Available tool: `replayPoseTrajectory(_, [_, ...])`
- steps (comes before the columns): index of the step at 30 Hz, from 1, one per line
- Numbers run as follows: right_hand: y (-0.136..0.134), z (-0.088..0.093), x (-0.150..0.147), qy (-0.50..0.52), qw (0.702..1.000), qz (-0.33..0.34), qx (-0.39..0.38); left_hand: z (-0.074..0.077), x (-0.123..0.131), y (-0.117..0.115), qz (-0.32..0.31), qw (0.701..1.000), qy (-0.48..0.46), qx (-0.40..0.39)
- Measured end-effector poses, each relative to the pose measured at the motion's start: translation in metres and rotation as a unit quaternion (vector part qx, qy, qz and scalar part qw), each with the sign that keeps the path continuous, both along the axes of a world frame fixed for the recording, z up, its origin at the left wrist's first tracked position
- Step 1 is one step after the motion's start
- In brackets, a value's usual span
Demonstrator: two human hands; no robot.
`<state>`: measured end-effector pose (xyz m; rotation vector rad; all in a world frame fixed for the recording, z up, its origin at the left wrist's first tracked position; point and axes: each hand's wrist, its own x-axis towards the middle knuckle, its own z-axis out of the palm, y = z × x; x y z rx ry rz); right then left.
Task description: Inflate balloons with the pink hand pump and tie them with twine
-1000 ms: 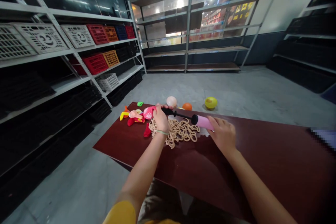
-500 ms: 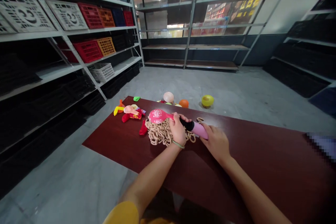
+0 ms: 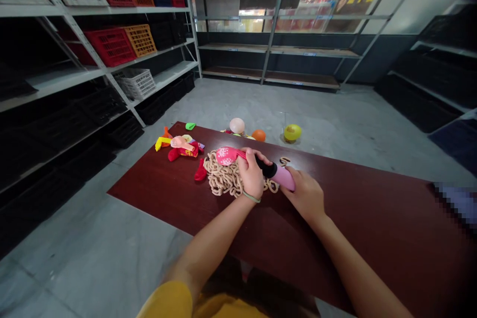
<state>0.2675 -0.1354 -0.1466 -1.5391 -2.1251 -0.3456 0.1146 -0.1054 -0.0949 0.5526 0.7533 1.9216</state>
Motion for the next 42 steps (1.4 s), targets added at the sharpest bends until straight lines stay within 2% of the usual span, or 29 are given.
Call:
replayPoseTrajectory(5, [0.001,-0.001,0.005,0.008,1.0,-0.007,0.0,0.005,-0.006,-0.001,0.002,1.0,0.009,-0.002])
replayPoseTrajectory(13, [0.002,-0.003,0.015,0.018,0.999,-0.006,0.028,0.011,-0.012,-0.009,-0.014,0.996,-0.005,0.086])
replayPoseTrajectory(22, [0.003,-0.001,0.022,-0.002,0.999,-0.015,0.035,0.018,-0.017,-0.005,-0.029,0.998,-0.023,0.045])
replayPoseTrajectory(27, [0.004,0.0,0.028,-0.01,0.999,-0.034,0.036,0.017,-0.018,-0.005,-0.012,0.998,-0.031,0.056])
replayPoseTrajectory(31, [0.004,0.001,0.03,-0.007,0.999,-0.04,0.032,0.016,-0.019,-0.004,-0.032,0.998,-0.043,0.02])
replayPoseTrajectory(34, [0.003,0.003,0.03,-0.017,0.999,-0.036,0.036,0.016,-0.019,-0.004,-0.019,0.998,-0.053,0.007])
replayPoseTrajectory(42, [0.001,0.008,0.027,-0.038,0.998,-0.049,0.027,0.01,-0.021,-0.003,-0.012,0.999,0.035,0.016])
